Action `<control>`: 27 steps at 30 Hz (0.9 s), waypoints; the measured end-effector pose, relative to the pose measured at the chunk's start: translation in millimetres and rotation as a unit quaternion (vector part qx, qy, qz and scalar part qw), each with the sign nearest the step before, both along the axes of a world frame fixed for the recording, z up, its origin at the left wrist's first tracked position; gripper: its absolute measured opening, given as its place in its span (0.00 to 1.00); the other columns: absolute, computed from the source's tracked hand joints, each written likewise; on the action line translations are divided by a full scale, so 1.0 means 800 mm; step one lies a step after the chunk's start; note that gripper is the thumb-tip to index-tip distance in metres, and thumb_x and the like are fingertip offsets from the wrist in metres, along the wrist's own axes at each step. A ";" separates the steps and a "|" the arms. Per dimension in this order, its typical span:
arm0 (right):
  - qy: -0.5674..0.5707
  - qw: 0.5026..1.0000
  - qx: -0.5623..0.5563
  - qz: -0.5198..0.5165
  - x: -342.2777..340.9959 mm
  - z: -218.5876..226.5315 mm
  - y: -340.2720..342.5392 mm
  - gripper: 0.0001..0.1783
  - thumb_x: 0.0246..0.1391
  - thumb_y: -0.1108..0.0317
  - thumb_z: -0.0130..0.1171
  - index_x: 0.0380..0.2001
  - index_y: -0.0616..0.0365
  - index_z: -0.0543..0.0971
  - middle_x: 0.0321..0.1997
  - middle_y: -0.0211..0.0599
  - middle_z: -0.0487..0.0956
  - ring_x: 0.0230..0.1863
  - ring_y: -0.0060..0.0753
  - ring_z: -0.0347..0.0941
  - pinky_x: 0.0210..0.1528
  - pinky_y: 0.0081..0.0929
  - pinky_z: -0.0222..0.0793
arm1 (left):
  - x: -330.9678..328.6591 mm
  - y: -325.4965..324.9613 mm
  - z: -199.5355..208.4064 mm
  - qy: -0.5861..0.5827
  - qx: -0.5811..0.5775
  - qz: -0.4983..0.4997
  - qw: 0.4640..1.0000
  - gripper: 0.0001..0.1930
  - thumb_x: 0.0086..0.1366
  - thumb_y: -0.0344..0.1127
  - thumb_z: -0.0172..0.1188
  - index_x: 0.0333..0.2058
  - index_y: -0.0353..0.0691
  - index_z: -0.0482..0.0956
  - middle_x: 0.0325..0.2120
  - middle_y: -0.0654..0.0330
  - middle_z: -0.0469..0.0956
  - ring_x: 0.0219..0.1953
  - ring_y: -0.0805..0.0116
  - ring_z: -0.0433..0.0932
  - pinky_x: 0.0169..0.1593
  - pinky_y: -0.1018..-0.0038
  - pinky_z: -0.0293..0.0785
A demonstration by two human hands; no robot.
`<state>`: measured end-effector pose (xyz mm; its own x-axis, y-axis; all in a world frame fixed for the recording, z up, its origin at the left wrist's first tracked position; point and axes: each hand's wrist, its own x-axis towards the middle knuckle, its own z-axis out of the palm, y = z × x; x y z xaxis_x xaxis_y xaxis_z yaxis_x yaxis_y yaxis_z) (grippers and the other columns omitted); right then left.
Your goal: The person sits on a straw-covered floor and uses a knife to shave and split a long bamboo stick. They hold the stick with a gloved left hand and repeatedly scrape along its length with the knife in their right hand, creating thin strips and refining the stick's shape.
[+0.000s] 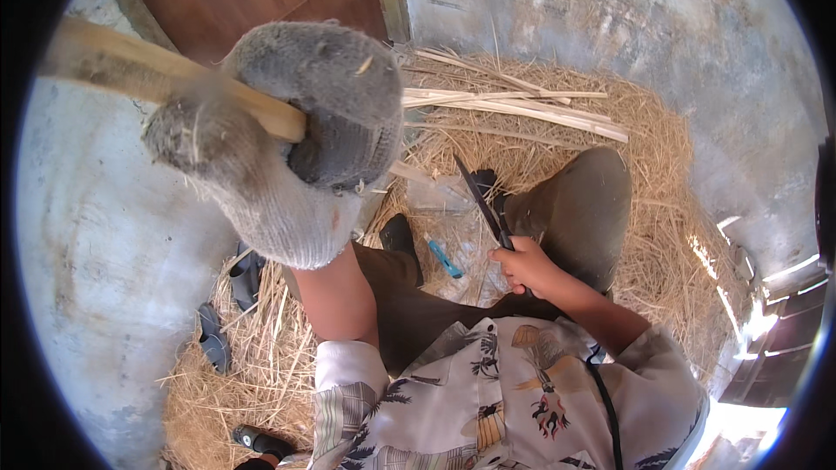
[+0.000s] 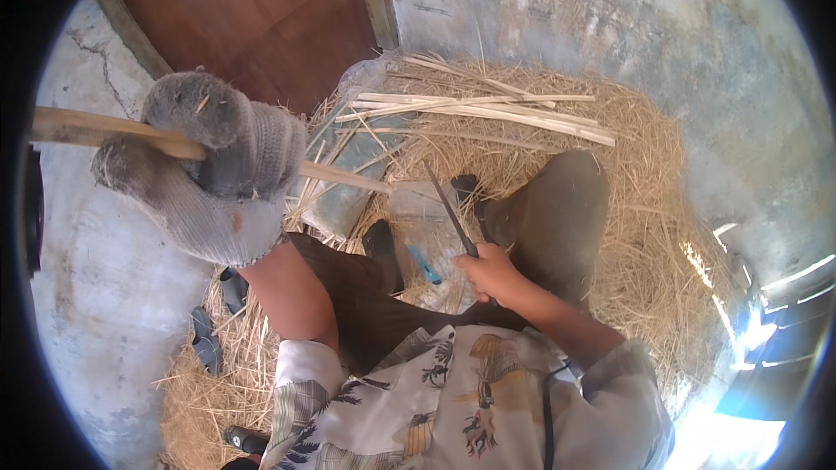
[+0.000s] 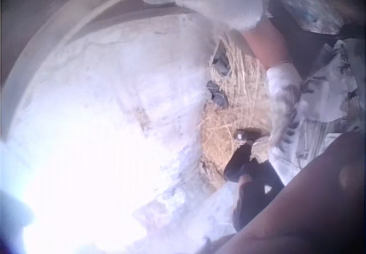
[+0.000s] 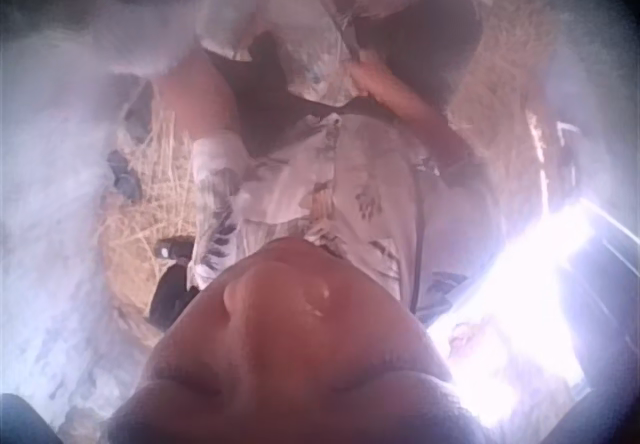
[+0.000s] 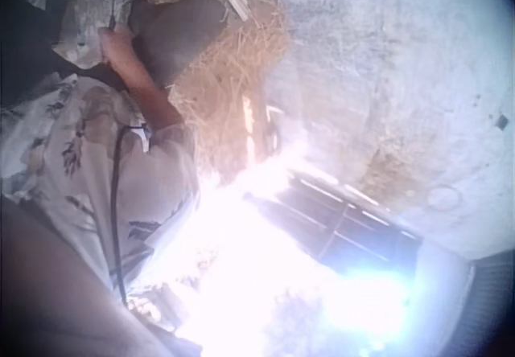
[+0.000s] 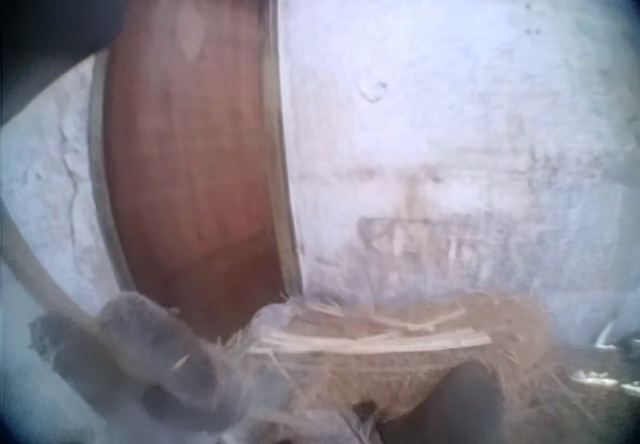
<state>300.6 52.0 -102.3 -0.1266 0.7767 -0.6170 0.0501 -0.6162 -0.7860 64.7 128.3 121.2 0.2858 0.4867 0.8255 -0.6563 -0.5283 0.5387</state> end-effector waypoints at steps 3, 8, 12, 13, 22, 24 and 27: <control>0.055 0.990 0.117 -0.057 -0.004 0.034 -0.004 0.11 0.66 0.65 0.56 0.32 0.56 0.68 0.15 0.24 0.62 0.11 0.19 0.57 0.12 0.23 0.53 | -0.005 0.005 -0.002 -0.005 -0.002 -0.007 1.000 0.32 0.69 0.70 0.46 0.43 0.42 0.74 0.14 0.71 0.65 0.10 0.78 0.60 0.15 0.76 0.58; 0.062 0.883 0.440 -0.153 -0.024 0.100 -0.006 0.08 0.66 0.70 0.53 0.32 0.55 0.67 0.16 0.23 0.62 0.13 0.16 0.57 0.14 0.20 0.51 | -0.008 0.007 0.001 0.003 0.010 -0.009 1.000 0.32 0.69 0.70 0.47 0.41 0.43 0.74 0.14 0.71 0.65 0.10 0.78 0.60 0.15 0.76 0.58; 0.058 0.957 0.283 -0.032 -0.042 0.033 -0.004 0.07 0.63 0.69 0.57 0.31 0.58 0.73 0.21 0.27 0.71 0.19 0.18 0.63 0.21 0.25 0.59 | -0.005 -0.002 0.009 0.011 0.009 0.004 1.000 0.31 0.69 0.70 0.47 0.40 0.43 0.74 0.14 0.71 0.65 0.10 0.78 0.60 0.15 0.76 0.58; -0.038 0.991 0.104 0.073 -0.029 0.022 0.004 0.08 0.63 0.67 0.55 0.31 0.58 0.72 0.20 0.27 0.69 0.18 0.19 0.63 0.20 0.27 0.59 | -0.001 0.001 0.002 0.007 0.004 0.000 1.000 0.31 0.69 0.70 0.47 0.40 0.43 0.74 0.14 0.71 0.65 0.10 0.78 0.60 0.15 0.76 0.58; 0.131 0.910 0.339 -0.199 -0.023 0.116 -0.010 0.12 0.64 0.68 0.53 0.26 0.52 0.65 0.16 0.24 0.62 0.12 0.19 0.59 0.14 0.23 0.58 | -0.010 0.004 0.005 0.009 0.016 -0.008 1.000 0.31 0.69 0.70 0.47 0.38 0.43 0.74 0.13 0.71 0.65 0.10 0.78 0.60 0.15 0.76 0.58; 0.213 0.825 0.473 -0.224 -0.041 0.107 -0.015 0.08 0.63 0.71 0.52 0.29 0.54 0.67 0.17 0.25 0.64 0.14 0.19 0.59 0.16 0.22 0.57 | -0.008 0.003 0.007 0.008 0.020 -0.012 1.000 0.31 0.69 0.70 0.47 0.38 0.44 0.74 0.13 0.72 0.65 0.10 0.78 0.60 0.15 0.76 0.58; 0.106 0.871 0.468 -0.105 -0.040 0.034 -0.036 0.08 0.63 0.69 0.53 0.29 0.56 0.69 0.18 0.26 0.66 0.14 0.17 0.60 0.17 0.21 0.60 | 0.000 0.001 0.007 -0.001 0.021 -0.016 1.000 0.31 0.69 0.71 0.47 0.37 0.44 0.74 0.13 0.72 0.65 0.10 0.78 0.60 0.15 0.76 0.58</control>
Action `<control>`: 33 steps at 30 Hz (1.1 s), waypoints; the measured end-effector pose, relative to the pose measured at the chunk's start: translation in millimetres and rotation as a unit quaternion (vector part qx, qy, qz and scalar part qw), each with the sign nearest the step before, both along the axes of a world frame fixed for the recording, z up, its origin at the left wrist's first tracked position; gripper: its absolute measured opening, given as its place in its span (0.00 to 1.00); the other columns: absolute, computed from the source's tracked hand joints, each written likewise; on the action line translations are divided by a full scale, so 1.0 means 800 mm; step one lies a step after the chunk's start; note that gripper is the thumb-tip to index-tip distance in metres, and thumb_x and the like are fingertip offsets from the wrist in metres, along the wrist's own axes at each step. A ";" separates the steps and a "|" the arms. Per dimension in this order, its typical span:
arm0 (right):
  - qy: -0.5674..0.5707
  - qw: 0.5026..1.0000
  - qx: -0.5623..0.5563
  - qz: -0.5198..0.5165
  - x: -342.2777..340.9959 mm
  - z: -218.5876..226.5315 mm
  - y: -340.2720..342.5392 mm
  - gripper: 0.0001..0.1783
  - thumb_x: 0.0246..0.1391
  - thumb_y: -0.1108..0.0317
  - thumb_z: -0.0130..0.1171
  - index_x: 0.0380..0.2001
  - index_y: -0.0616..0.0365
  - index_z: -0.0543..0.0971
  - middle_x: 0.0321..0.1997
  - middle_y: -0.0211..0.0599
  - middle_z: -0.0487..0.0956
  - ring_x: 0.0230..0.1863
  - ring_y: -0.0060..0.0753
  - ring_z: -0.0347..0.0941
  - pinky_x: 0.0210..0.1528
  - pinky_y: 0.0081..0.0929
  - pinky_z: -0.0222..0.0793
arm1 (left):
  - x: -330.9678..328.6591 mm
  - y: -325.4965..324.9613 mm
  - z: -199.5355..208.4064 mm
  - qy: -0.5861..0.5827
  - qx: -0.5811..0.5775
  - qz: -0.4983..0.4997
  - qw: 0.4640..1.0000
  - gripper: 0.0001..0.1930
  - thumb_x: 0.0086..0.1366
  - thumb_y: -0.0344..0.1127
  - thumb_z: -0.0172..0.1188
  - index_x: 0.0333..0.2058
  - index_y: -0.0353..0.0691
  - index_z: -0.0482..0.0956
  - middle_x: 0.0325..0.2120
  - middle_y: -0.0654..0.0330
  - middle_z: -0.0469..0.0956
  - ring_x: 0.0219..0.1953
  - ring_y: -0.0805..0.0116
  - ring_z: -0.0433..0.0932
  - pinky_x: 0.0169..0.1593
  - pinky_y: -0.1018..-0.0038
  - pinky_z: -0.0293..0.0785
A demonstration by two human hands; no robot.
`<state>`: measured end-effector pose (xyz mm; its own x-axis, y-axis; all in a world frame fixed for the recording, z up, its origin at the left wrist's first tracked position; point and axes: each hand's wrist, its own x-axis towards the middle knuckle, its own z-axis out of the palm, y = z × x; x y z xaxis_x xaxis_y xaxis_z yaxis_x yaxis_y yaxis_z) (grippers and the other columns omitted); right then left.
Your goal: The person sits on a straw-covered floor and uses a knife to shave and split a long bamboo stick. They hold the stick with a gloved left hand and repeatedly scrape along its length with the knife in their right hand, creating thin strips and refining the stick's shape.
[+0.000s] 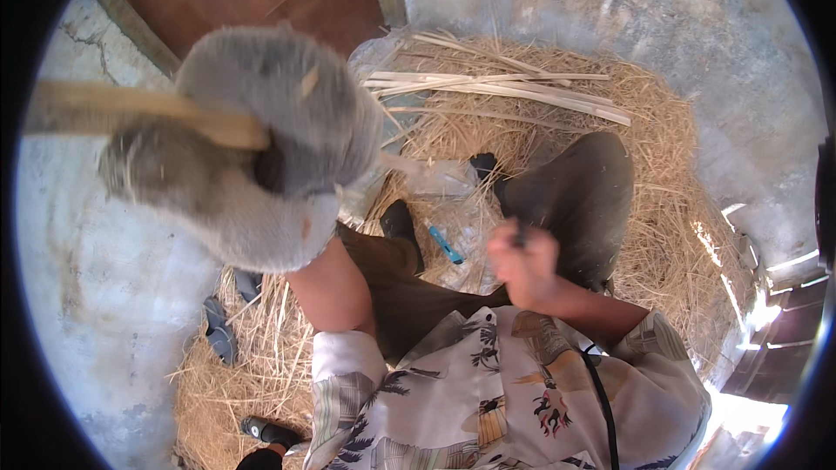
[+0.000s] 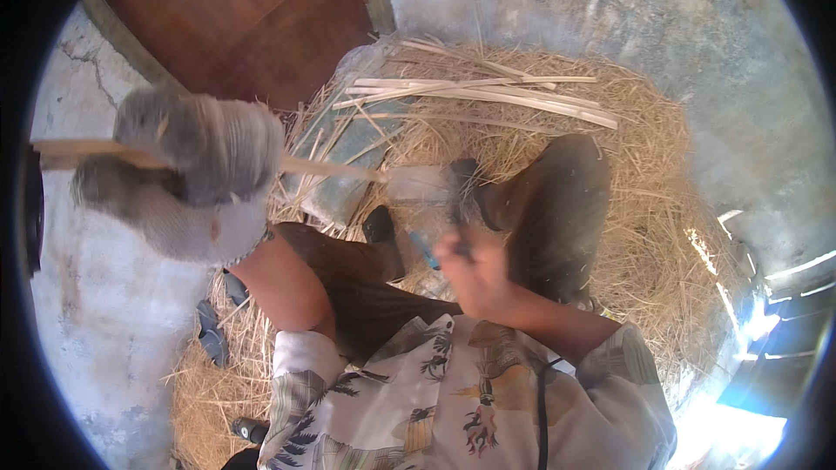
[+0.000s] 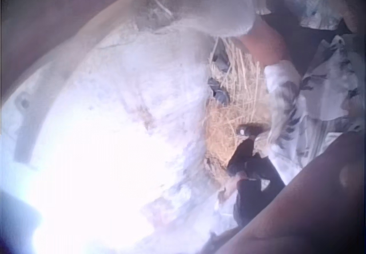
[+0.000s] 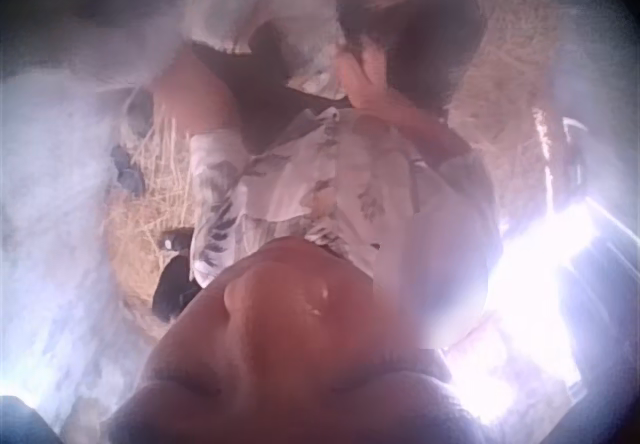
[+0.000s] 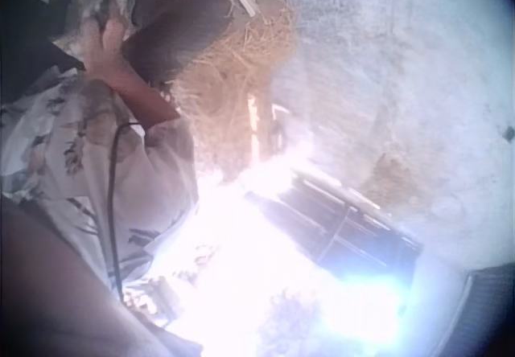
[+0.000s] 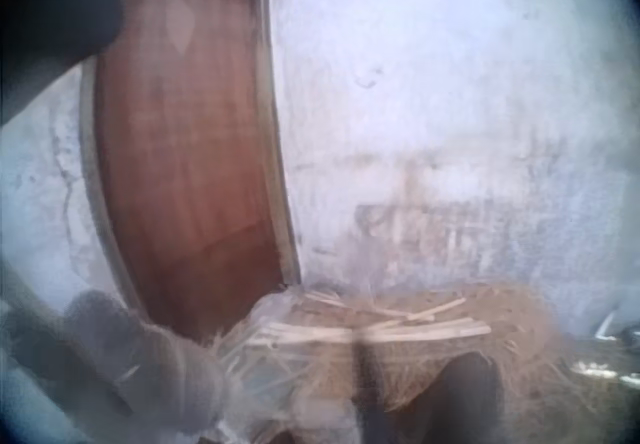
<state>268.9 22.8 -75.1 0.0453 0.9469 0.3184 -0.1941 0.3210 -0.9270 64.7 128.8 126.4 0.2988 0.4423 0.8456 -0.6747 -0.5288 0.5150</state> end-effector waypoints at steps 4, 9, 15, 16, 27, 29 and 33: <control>-0.077 0.901 -0.418 0.083 0.036 -0.057 -0.010 0.12 0.63 0.65 0.55 0.27 0.56 0.67 0.17 0.26 0.66 0.12 0.19 0.60 0.13 0.23 0.57 | -0.004 -0.002 0.000 -0.011 0.003 -0.011 1.000 0.31 0.69 0.71 0.47 0.36 0.44 0.74 0.13 0.72 0.65 0.10 0.78 0.60 0.15 0.76 0.58; 0.022 0.958 -0.285 0.009 0.037 0.019 -0.001 0.11 0.67 0.65 0.52 0.30 0.54 0.66 0.15 0.25 0.63 0.12 0.18 0.59 0.13 0.23 0.57 | 0.000 0.002 0.007 0.022 0.047 -0.022 0.998 0.31 0.68 0.71 0.47 0.35 0.44 0.74 0.13 0.72 0.64 0.10 0.78 0.59 0.15 0.76 0.58; 0.160 0.982 0.023 -0.099 -0.021 0.038 0.006 0.08 0.67 0.70 0.50 0.32 0.53 0.66 0.17 0.24 0.64 0.13 0.18 0.60 0.17 0.23 0.60 | 0.009 0.005 0.004 0.005 0.066 0.023 0.998 0.33 0.68 0.71 0.47 0.38 0.41 0.76 0.12 0.72 0.61 0.09 0.78 0.57 0.14 0.77 0.54; 0.184 0.976 0.062 -0.097 -0.042 0.019 0.004 0.07 0.67 0.70 0.50 0.32 0.53 0.66 0.17 0.24 0.64 0.14 0.18 0.60 0.18 0.24 0.60 | 0.003 -0.011 0.013 0.011 0.054 0.059 0.997 0.33 0.68 0.71 0.47 0.39 0.41 0.76 0.11 0.73 0.61 0.09 0.78 0.56 0.14 0.77 0.54; -0.067 0.977 -0.199 0.034 0.001 0.030 -0.010 0.13 0.65 0.67 0.58 0.28 0.62 0.71 0.19 0.23 0.67 0.24 0.12 0.59 0.24 0.22 0.55 | -0.013 0.011 0.013 0.027 0.043 0.012 0.999 0.32 0.70 0.67 0.49 0.40 0.38 0.79 0.11 0.71 0.59 0.09 0.78 0.52 0.14 0.77 0.50; -0.005 0.997 -0.074 -0.017 -0.001 0.042 -0.008 0.12 0.66 0.70 0.57 0.27 0.60 0.70 0.20 0.22 0.66 0.24 0.11 0.58 0.24 0.20 0.54 | -0.009 0.010 0.012 0.016 0.032 0.006 0.999 0.31 0.70 0.66 0.50 0.38 0.38 0.79 0.11 0.71 0.59 0.10 0.78 0.53 0.14 0.77 0.50; 0.168 0.985 0.027 -0.039 -0.040 0.019 -0.001 0.08 0.67 0.74 0.53 0.31 0.57 0.69 0.21 0.24 0.66 0.23 0.12 0.56 0.24 0.20 0.55 | -0.002 0.006 0.011 0.000 0.007 0.001 1.000 0.29 0.69 0.64 0.52 0.36 0.39 0.79 0.11 0.71 0.61 0.10 0.78 0.55 0.13 0.78 0.52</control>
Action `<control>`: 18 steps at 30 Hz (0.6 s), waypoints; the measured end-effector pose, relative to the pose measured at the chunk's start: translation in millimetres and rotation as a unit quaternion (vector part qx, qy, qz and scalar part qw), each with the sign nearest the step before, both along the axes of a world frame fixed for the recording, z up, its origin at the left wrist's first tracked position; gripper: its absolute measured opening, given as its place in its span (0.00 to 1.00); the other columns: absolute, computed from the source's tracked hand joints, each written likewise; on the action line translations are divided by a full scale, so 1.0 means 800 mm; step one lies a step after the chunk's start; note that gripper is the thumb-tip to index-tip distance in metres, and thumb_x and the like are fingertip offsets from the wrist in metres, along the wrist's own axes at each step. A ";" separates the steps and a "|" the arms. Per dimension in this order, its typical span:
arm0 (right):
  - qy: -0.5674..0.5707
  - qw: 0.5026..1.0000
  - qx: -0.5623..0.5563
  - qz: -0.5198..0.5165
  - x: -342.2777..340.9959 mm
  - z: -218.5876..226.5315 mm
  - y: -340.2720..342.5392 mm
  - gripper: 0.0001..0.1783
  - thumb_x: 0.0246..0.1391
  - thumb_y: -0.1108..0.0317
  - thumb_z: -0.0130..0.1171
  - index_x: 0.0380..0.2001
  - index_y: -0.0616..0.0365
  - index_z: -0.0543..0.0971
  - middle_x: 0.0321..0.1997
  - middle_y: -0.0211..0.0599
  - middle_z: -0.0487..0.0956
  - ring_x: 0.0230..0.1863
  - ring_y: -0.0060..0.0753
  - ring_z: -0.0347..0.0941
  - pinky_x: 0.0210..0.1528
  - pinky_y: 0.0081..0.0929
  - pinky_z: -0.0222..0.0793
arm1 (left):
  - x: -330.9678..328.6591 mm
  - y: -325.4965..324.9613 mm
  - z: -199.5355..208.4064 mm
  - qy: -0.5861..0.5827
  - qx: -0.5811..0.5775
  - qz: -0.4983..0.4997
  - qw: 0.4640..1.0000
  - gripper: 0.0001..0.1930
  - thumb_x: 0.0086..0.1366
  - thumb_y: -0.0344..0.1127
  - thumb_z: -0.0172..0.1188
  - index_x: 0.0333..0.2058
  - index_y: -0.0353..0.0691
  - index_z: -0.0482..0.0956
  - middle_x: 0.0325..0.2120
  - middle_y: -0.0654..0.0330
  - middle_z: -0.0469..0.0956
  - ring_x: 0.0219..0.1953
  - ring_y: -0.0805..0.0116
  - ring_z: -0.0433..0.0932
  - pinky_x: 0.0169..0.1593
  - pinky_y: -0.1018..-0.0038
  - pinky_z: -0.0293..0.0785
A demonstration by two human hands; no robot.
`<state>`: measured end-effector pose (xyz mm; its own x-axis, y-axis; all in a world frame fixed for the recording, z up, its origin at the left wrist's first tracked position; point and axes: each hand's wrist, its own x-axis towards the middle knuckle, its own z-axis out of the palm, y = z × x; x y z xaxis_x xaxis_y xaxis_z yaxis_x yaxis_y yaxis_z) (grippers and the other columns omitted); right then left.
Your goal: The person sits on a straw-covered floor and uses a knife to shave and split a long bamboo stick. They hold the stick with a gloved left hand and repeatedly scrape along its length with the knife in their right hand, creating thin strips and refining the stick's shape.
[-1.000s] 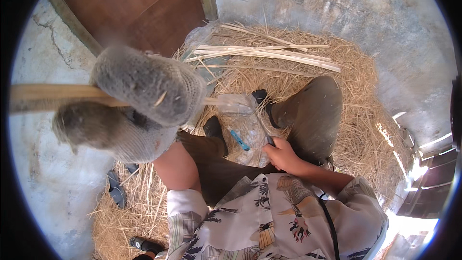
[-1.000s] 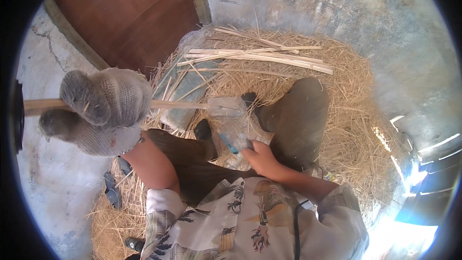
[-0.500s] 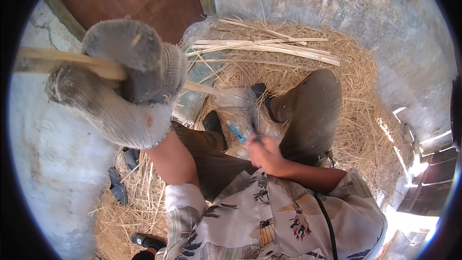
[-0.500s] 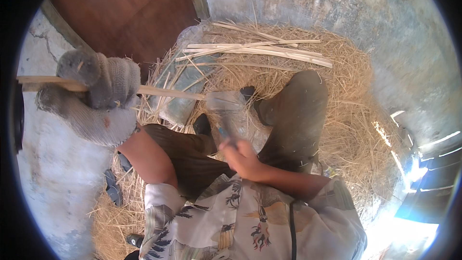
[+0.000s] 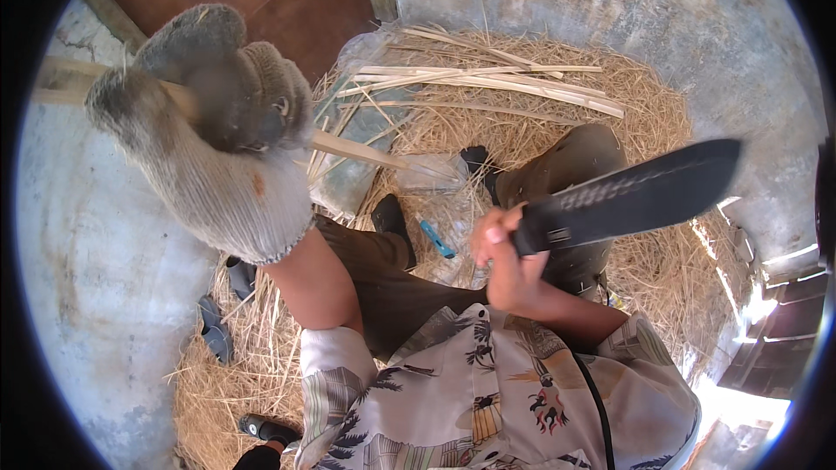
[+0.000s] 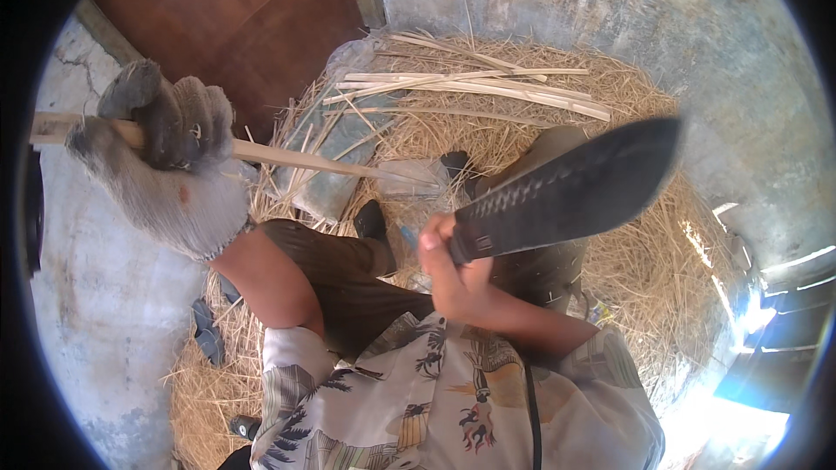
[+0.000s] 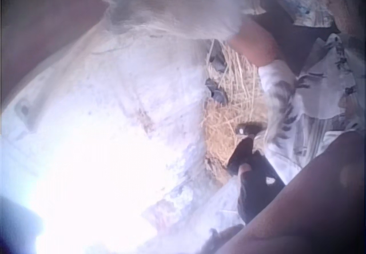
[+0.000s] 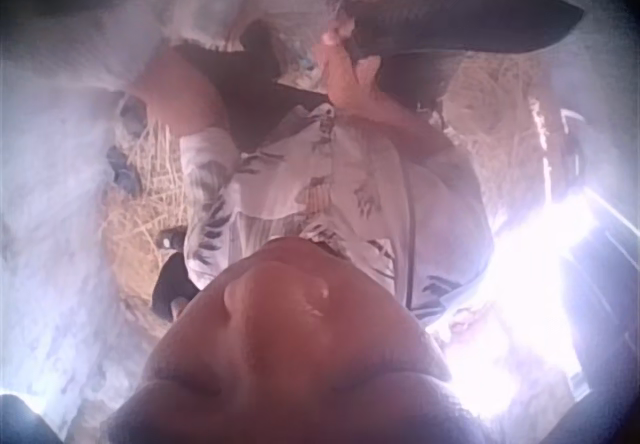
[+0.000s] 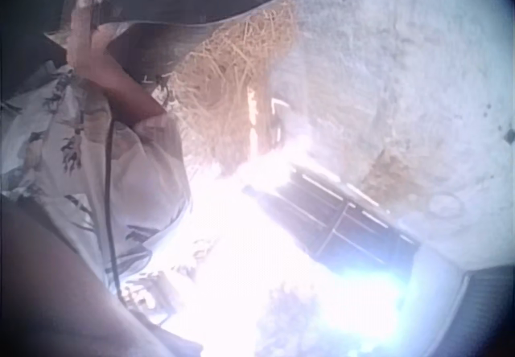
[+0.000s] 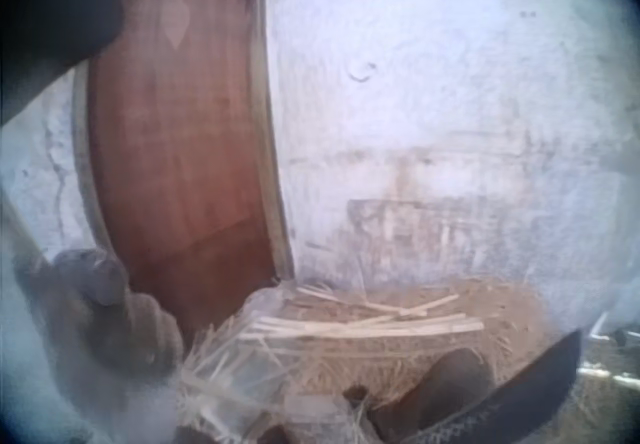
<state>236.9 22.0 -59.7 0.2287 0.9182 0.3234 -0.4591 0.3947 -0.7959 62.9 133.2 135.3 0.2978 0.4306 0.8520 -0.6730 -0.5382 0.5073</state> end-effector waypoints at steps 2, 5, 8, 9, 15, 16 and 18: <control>0.005 0.984 -0.106 0.143 -0.005 -0.050 -0.008 0.04 0.67 0.72 0.52 0.36 0.57 0.70 0.21 0.24 0.67 0.22 0.14 0.59 0.24 0.22 0.57 | -0.002 -0.004 -0.002 -0.014 -0.022 -0.001 1.000 0.28 0.69 0.63 0.53 0.35 0.40 0.79 0.11 0.71 0.62 0.10 0.78 0.56 0.13 0.78 0.53; -0.228 0.942 -0.215 0.121 -0.002 -0.091 0.012 0.05 0.65 0.70 0.54 0.38 0.55 0.68 0.19 0.24 0.65 0.17 0.16 0.62 0.19 0.21 0.57 | -0.005 -0.012 -0.001 -0.047 -0.066 -0.010 0.997 0.26 0.69 0.62 0.55 0.33 0.40 0.79 0.11 0.71 0.63 0.10 0.78 0.57 0.13 0.79 0.54; -0.108 0.934 -0.307 0.148 0.020 -0.051 0.026 0.07 0.65 0.67 0.55 0.36 0.55 0.68 0.19 0.23 0.65 0.15 0.17 0.60 0.16 0.22 0.56 | -0.010 -0.021 0.005 -0.041 -0.083 -0.023 0.995 0.25 0.69 0.60 0.56 0.31 0.41 0.79 0.11 0.71 0.64 0.11 0.78 0.59 0.13 0.79 0.55; -0.080 0.928 -0.328 0.159 0.028 -0.041 0.032 0.08 0.65 0.67 0.54 0.35 0.56 0.68 0.19 0.23 0.65 0.15 0.17 0.60 0.16 0.22 0.56 | -0.014 -0.020 0.005 -0.006 -0.065 -0.041 0.997 0.25 0.68 0.61 0.57 0.32 0.41 0.79 0.12 0.70 0.65 0.11 0.79 0.60 0.13 0.80 0.56; -0.059 0.928 -0.348 0.122 0.043 -0.075 0.028 0.09 0.65 0.66 0.54 0.33 0.55 0.68 0.19 0.23 0.65 0.14 0.18 0.61 0.15 0.23 0.58 | 0.000 -0.020 0.003 -0.017 -0.088 -0.041 0.995 0.27 0.67 0.63 0.58 0.36 0.41 0.79 0.13 0.70 0.67 0.11 0.80 0.61 0.12 0.79 0.58; -0.053 0.921 -0.364 0.124 0.043 -0.076 0.026 0.09 0.65 0.65 0.54 0.33 0.55 0.68 0.19 0.23 0.65 0.14 0.18 0.61 0.15 0.23 0.58 | 0.003 -0.022 0.004 -0.004 -0.085 -0.033 0.996 0.27 0.67 0.64 0.57 0.36 0.41 0.79 0.13 0.70 0.67 0.11 0.80 0.61 0.13 0.79 0.58; -0.068 0.925 -0.357 0.111 0.042 -0.071 0.026 0.09 0.65 0.65 0.54 0.32 0.55 0.68 0.19 0.23 0.65 0.14 0.18 0.61 0.15 0.24 0.58 | 0.004 -0.026 0.006 0.019 -0.074 -0.012 0.997 0.27 0.67 0.64 0.57 0.36 0.41 0.79 0.14 0.70 0.67 0.11 0.79 0.61 0.13 0.79 0.59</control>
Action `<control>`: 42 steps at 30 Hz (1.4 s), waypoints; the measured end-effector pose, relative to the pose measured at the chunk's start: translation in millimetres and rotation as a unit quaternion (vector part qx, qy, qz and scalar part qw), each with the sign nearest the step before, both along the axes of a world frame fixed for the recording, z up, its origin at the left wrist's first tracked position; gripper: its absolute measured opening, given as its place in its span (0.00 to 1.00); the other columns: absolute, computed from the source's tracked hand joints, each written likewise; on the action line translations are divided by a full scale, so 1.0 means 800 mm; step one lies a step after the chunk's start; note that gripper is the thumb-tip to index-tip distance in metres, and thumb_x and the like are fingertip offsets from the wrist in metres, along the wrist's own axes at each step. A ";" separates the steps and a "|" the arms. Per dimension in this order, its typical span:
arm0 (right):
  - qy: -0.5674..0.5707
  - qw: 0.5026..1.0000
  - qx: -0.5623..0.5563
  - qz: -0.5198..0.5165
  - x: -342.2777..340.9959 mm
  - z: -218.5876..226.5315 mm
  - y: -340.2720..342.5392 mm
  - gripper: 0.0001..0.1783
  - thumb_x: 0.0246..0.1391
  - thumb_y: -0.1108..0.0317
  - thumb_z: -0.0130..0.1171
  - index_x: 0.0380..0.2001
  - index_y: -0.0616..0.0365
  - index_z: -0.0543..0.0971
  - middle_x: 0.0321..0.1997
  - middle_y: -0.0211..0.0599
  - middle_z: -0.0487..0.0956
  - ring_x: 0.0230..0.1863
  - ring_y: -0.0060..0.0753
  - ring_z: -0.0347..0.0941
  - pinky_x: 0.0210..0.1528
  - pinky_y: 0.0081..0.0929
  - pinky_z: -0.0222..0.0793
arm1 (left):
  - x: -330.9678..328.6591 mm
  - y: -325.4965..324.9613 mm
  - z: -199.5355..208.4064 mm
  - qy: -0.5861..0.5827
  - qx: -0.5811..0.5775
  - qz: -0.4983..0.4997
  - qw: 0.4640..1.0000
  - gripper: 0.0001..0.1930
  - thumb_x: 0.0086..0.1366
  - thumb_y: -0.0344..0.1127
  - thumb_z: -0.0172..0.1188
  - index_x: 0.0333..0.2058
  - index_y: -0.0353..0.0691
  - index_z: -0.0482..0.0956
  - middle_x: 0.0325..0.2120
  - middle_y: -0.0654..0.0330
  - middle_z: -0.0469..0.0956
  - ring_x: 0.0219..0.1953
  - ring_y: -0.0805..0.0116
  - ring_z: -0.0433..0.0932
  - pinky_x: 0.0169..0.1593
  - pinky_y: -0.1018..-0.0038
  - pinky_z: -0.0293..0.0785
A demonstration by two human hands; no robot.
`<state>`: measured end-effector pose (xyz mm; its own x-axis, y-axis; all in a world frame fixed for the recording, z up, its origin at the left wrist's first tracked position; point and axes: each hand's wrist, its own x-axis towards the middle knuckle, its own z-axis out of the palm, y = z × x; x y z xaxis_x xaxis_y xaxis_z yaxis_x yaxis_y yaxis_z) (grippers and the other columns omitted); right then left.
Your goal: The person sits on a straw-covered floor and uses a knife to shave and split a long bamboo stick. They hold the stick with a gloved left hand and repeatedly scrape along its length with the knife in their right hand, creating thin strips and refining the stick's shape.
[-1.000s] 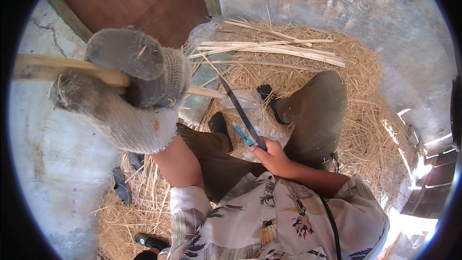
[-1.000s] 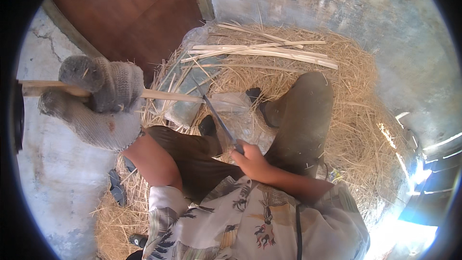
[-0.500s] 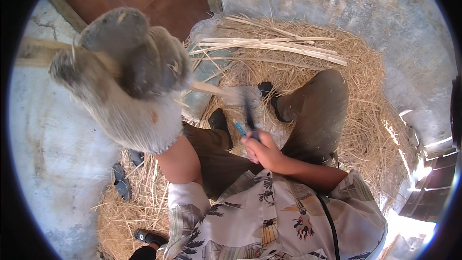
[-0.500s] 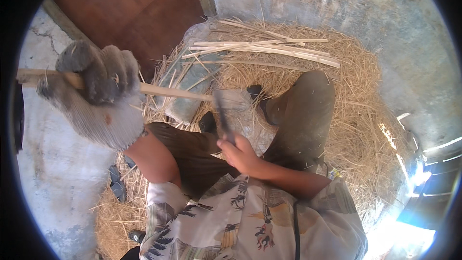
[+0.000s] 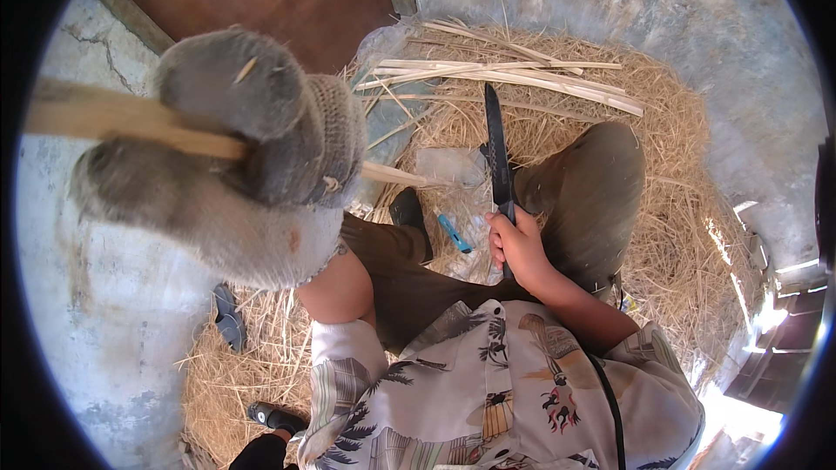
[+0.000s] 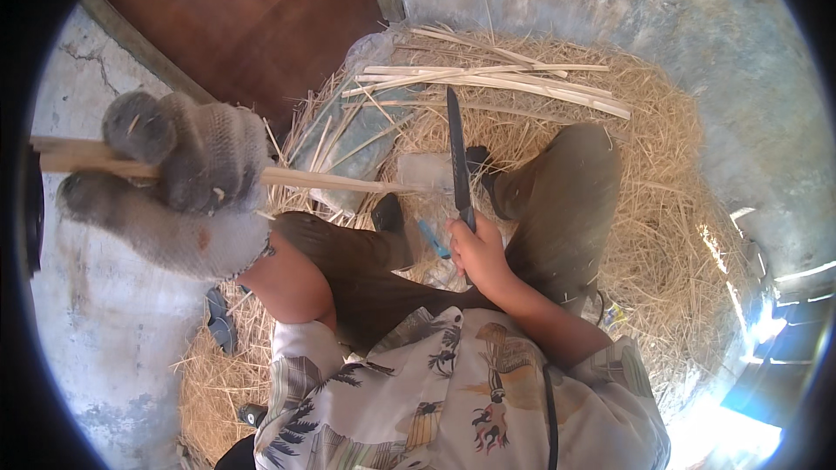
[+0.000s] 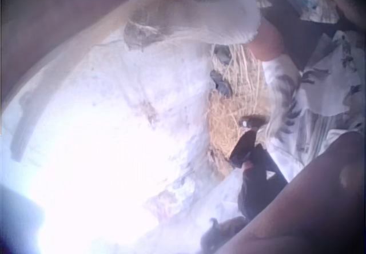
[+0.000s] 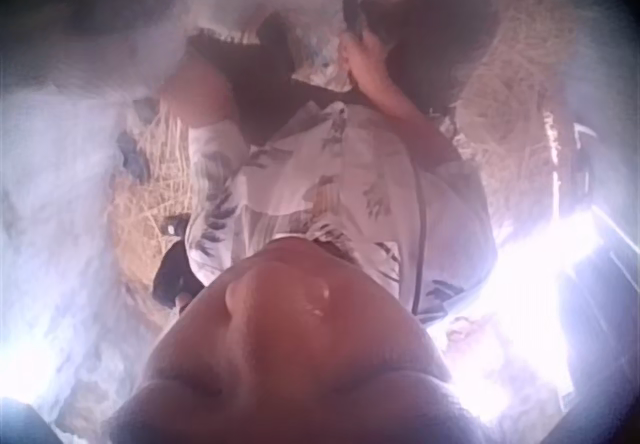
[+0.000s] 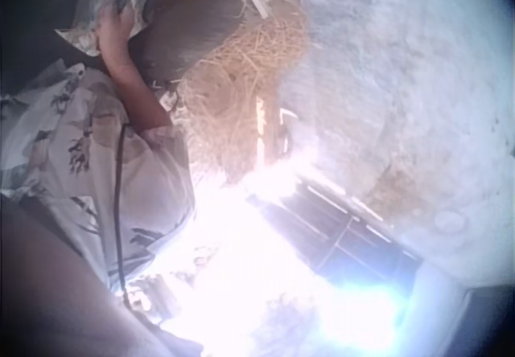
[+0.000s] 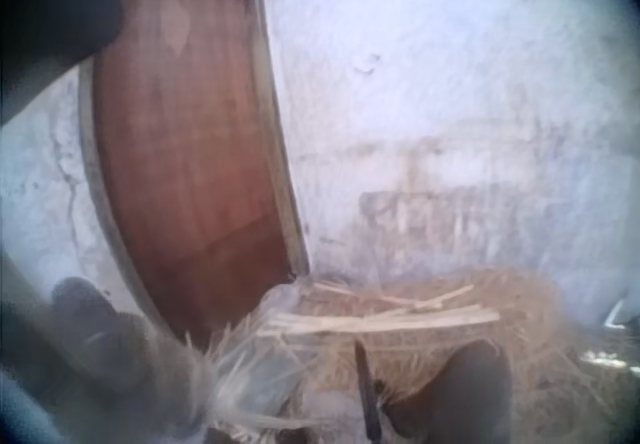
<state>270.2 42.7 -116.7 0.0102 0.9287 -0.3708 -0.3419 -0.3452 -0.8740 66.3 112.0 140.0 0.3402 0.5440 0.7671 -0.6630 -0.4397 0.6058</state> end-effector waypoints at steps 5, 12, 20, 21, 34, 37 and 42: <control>-0.008 1.000 0.003 -0.026 0.000 -0.001 -0.001 0.09 0.65 0.65 0.54 0.31 0.55 0.68 0.19 0.23 0.65 0.14 0.18 0.61 0.14 0.24 0.58 | -0.015 -0.028 0.014 0.025 0.074 0.047 0.996 0.25 0.71 0.62 0.51 0.31 0.44 0.76 0.15 0.68 0.67 0.13 0.80 0.63 0.15 0.81 0.60; -0.040 0.999 0.001 0.010 -0.006 0.001 -0.001 0.10 0.65 0.66 0.55 0.32 0.55 0.67 0.19 0.24 0.65 0.14 0.17 0.60 0.15 0.22 0.57 | -0.005 0.015 -0.019 -0.013 0.064 0.085 0.994 0.23 0.72 0.61 0.51 0.29 0.48 0.72 0.14 0.70 0.67 0.10 0.82 0.61 0.12 0.82 0.60; 0.111 0.958 0.260 -0.057 -0.041 0.069 -0.016 0.09 0.67 0.66 0.53 0.35 0.61 0.71 0.22 0.27 0.70 0.22 0.16 0.62 0.24 0.22 0.58 | 0.008 0.022 -0.017 -0.023 0.043 -0.003 0.999 0.24 0.69 0.64 0.53 0.28 0.50 0.70 0.12 0.71 0.65 0.08 0.82 0.59 0.11 0.83 0.60; 0.038 0.978 0.206 0.024 -0.045 0.053 -0.014 0.10 0.66 0.65 0.53 0.35 0.61 0.71 0.22 0.29 0.71 0.22 0.18 0.63 0.25 0.24 0.59 | 0.008 0.019 -0.014 -0.022 0.039 -0.004 0.999 0.24 0.69 0.65 0.53 0.27 0.50 0.70 0.12 0.71 0.65 0.08 0.82 0.59 0.11 0.83 0.60; 0.003 0.952 0.280 -0.127 -0.016 0.069 -0.001 0.10 0.68 0.66 0.54 0.35 0.61 0.72 0.20 0.21 0.69 0.21 0.12 0.62 0.22 0.21 0.58 | 0.022 0.040 -0.014 -0.025 0.050 -0.046 0.997 0.24 0.69 0.65 0.53 0.27 0.51 0.69 0.13 0.71 0.65 0.09 0.80 0.60 0.13 0.81 0.60; -0.163 0.972 0.158 0.061 -0.021 0.037 -0.002 0.12 0.68 0.63 0.52 0.35 0.61 0.72 0.19 0.28 0.69 0.22 0.19 0.65 0.24 0.29 0.62 | 0.026 0.034 -0.012 -0.003 0.054 -0.036 0.998 0.24 0.69 0.64 0.53 0.27 0.50 0.68 0.14 0.71 0.65 0.10 0.80 0.60 0.13 0.80 0.60; -0.139 0.980 0.139 -0.010 -0.005 0.072 0.002 0.10 0.68 0.64 0.55 0.35 0.57 0.69 0.18 0.26 0.67 0.17 0.15 0.62 0.19 0.22 0.58 | 0.041 0.031 -0.018 0.032 0.075 -0.042 0.996 0.23 0.70 0.63 0.53 0.28 0.50 0.68 0.14 0.71 0.65 0.11 0.80 0.61 0.13 0.79 0.60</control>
<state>266.3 44.4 -59.4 0.0940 0.9920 -0.0837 -0.0807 -0.0762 -0.9938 99.2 137.1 125.5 0.4307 0.3930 0.8124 -0.6636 -0.4722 0.5803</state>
